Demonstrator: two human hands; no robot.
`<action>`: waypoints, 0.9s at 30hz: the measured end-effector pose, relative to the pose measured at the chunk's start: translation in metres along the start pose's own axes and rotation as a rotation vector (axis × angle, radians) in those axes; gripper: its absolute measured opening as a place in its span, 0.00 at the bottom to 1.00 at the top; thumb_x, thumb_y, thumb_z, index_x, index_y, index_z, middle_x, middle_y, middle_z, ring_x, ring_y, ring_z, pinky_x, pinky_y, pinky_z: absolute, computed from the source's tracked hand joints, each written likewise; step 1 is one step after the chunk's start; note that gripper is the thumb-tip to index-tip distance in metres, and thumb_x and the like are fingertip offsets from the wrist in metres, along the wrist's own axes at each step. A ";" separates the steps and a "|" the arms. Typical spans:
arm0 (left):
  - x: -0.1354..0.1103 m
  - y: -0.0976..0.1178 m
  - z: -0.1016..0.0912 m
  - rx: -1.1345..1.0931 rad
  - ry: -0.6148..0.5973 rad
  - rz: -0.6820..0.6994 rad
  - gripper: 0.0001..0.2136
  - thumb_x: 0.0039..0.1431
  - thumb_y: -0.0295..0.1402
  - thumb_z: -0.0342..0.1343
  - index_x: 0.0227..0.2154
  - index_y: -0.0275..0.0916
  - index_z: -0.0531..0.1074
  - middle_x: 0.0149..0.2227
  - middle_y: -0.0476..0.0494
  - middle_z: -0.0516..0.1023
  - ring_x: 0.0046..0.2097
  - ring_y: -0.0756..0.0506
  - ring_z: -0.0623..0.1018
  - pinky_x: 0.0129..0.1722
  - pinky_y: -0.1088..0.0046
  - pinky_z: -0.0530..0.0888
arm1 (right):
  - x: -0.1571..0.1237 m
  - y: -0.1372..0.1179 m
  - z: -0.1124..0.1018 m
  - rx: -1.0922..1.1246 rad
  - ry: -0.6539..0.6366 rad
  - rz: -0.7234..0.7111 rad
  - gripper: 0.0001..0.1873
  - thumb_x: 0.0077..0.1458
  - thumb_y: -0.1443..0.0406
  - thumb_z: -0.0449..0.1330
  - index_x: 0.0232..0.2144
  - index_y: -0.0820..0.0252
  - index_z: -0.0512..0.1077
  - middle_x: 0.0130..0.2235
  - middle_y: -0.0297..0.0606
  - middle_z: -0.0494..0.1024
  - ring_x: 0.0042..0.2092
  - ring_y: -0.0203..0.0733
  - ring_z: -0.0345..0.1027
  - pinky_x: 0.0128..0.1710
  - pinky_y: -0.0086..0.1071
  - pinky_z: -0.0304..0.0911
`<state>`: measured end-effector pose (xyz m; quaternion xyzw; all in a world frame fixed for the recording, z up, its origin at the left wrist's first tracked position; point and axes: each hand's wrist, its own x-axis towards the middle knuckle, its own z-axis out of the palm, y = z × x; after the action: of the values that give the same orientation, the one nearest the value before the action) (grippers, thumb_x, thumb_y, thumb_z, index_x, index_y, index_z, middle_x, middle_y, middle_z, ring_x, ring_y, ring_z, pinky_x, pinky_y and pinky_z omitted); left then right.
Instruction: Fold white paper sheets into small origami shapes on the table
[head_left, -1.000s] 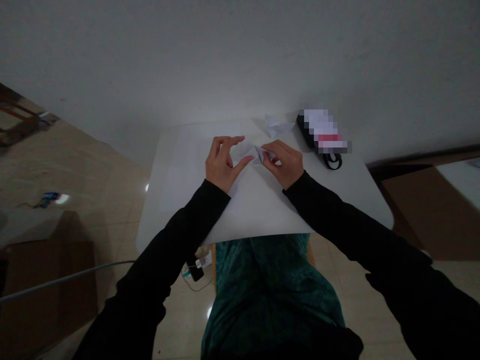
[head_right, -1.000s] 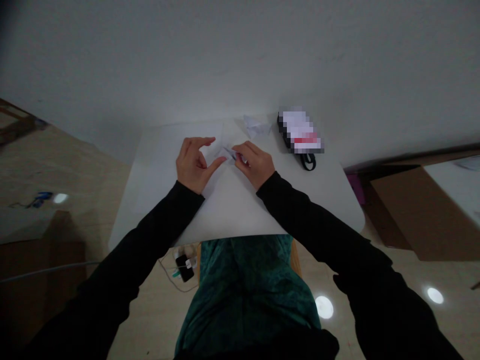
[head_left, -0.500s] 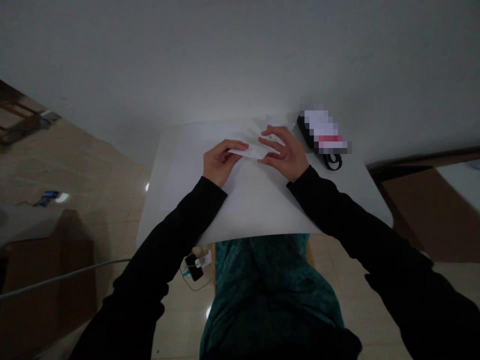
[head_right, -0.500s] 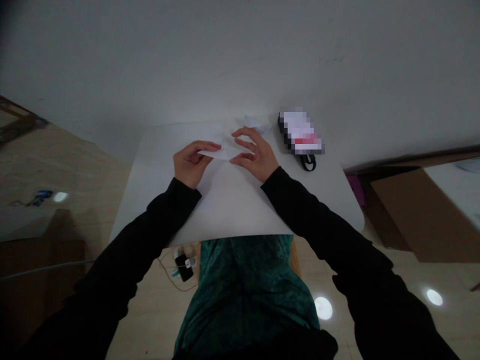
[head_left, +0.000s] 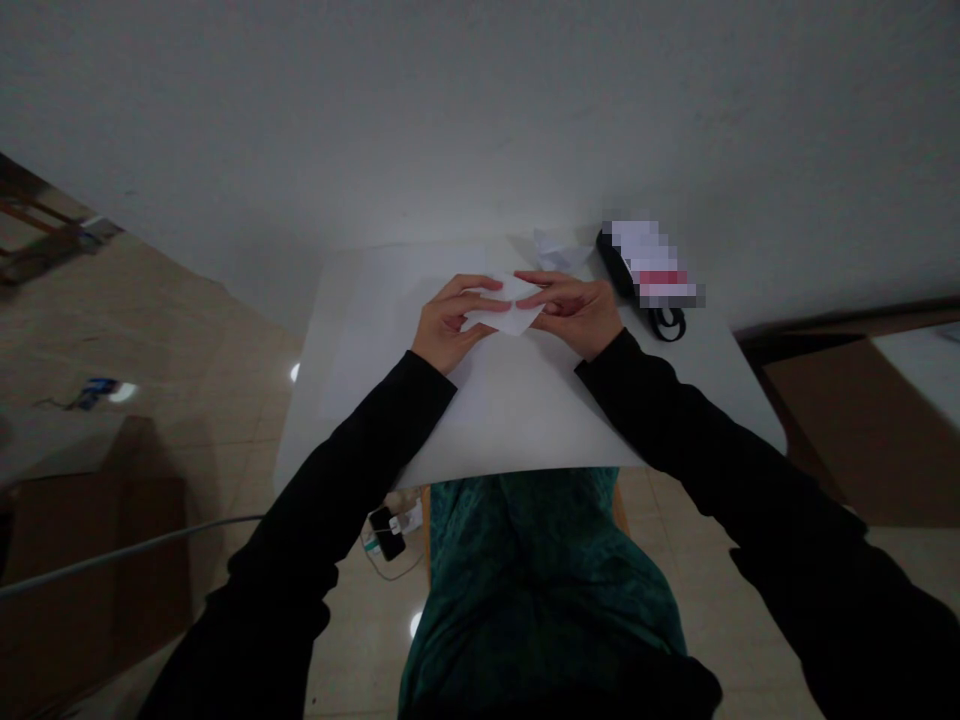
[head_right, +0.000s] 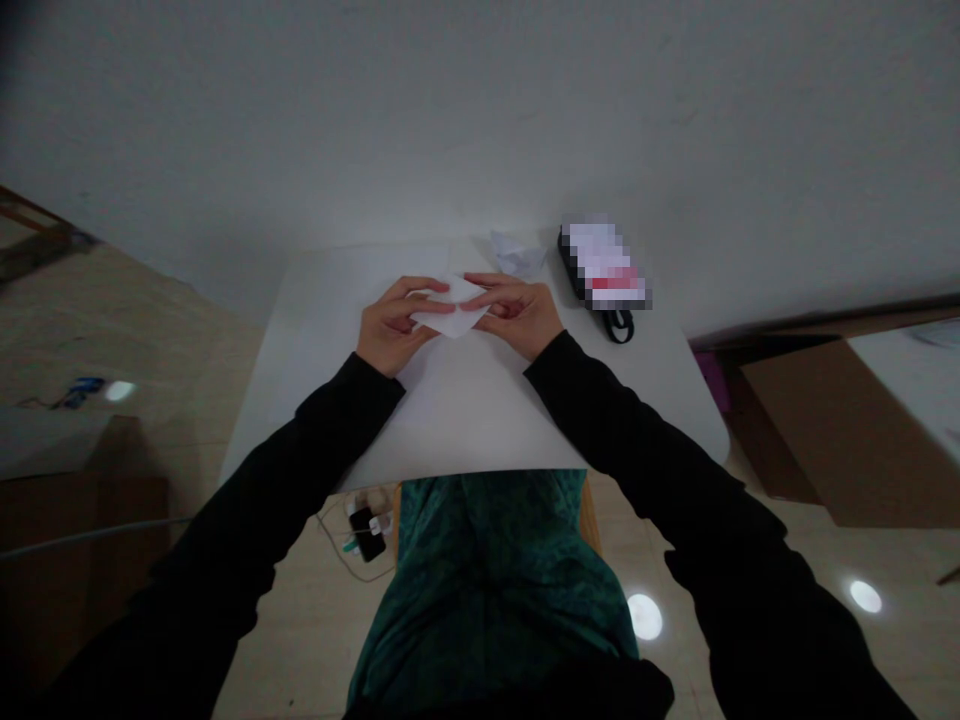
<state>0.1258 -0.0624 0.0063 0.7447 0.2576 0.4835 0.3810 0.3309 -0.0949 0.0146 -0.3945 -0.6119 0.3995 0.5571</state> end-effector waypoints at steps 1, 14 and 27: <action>-0.001 -0.002 0.000 -0.016 0.010 -0.014 0.11 0.49 0.42 0.67 0.36 0.48 0.81 0.51 0.43 0.75 0.48 0.44 0.77 0.50 0.59 0.75 | 0.000 0.000 0.000 -0.014 -0.001 -0.009 0.12 0.38 0.59 0.74 0.29 0.51 0.81 0.50 0.38 0.80 0.49 0.46 0.75 0.52 0.44 0.71; -0.002 0.003 0.009 -0.204 0.091 -0.230 0.13 0.42 0.41 0.71 0.32 0.43 0.82 0.42 0.42 0.82 0.46 0.43 0.81 0.52 0.60 0.77 | 0.001 0.007 -0.002 -0.110 0.070 -0.053 0.08 0.41 0.62 0.73 0.28 0.52 0.80 0.40 0.35 0.83 0.40 0.42 0.77 0.45 0.41 0.75; -0.005 0.002 0.011 -0.336 0.193 -0.437 0.17 0.39 0.41 0.73 0.30 0.35 0.80 0.33 0.39 0.83 0.35 0.44 0.84 0.43 0.63 0.82 | 0.003 0.009 -0.002 -0.069 0.208 0.015 0.03 0.43 0.64 0.71 0.24 0.51 0.80 0.33 0.31 0.83 0.39 0.42 0.77 0.48 0.42 0.72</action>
<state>0.1336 -0.0708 0.0026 0.5487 0.3633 0.4946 0.5677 0.3325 -0.0883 0.0075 -0.4576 -0.5611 0.3391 0.6007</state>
